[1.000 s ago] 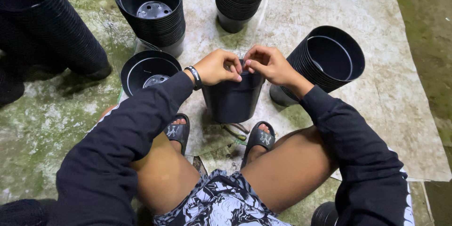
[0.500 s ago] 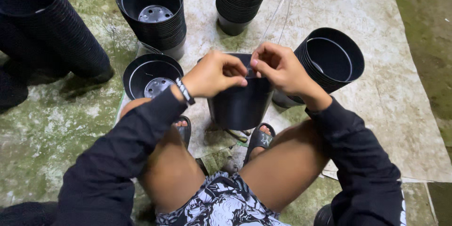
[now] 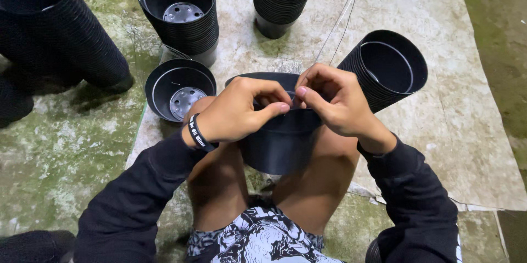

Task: The person sits on the floor and assembles black plastic plant pots by inserting metal wires through the rim and bottom holes. They bend the wires to secure them, then use pliers to cut the excess wire. The process is repeated for multiple pots.

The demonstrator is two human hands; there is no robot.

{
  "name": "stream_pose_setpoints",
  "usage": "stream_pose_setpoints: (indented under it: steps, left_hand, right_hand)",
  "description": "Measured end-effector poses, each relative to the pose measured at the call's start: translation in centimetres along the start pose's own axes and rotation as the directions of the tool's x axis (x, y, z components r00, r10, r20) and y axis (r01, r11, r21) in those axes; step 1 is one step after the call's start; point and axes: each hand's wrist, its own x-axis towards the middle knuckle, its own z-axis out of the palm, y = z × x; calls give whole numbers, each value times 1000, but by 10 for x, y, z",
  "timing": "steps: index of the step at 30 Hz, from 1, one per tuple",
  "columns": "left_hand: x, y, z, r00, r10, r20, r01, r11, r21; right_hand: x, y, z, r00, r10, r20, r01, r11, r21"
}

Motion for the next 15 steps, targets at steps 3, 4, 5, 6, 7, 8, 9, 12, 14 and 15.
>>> stream_pose_setpoints:
  steps: [3, 4, 5, 6, 7, 8, 9, 12, 14, 15]
  left_hand:
    - [0, -1, 4, 1000, -20, -14, 20, 1000, 1]
    - [0, -1, 6, 999, 27, -44, -25, 999, 25]
    - [-1, -2, 7, 995, 73, -73, -69, 996, 49]
    - [-2, -3, 7, 988, 117, -99, -110, 991, 75]
    - [-3, -5, 8, 984, 140, -113, -131, 988, 84]
    - [-4, -6, 8, 978, 163, -126, -152, 984, 94]
    - [-5, -7, 9, 973, 187, -139, -174, 979, 103]
    - [-9, -10, 12, 969, 137, -206, -92, 972, 215]
    - [-13, -11, 18, 936, 230, -265, -154, 948, 279]
    - [-15, -12, 21, 916, 278, -291, -184, 932, 312]
  right_hand:
    - [3, -4, -7, 996, 67, 58, -67, 998, 5]
    - [5, -5, -9, 992, 97, 82, -98, 995, 8]
    - [7, -5, -10, 989, 105, 100, -106, 994, 1]
    - [9, -4, -11, 986, 114, 119, -114, 993, -5]
    - [10, -3, -10, 983, 124, 137, -124, 992, -9]
    - [12, -2, -8, 983, 104, 149, -103, 995, -14]
    - [14, 0, -6, 983, 85, 160, -83, 996, -19]
    - [17, 2, -2, 984, 73, 163, -63, 996, -65]
    - [19, 2, -1, 985, 70, 157, -54, 993, -105]
    - [20, 1, 0, 986, 62, 153, -43, 991, -124]
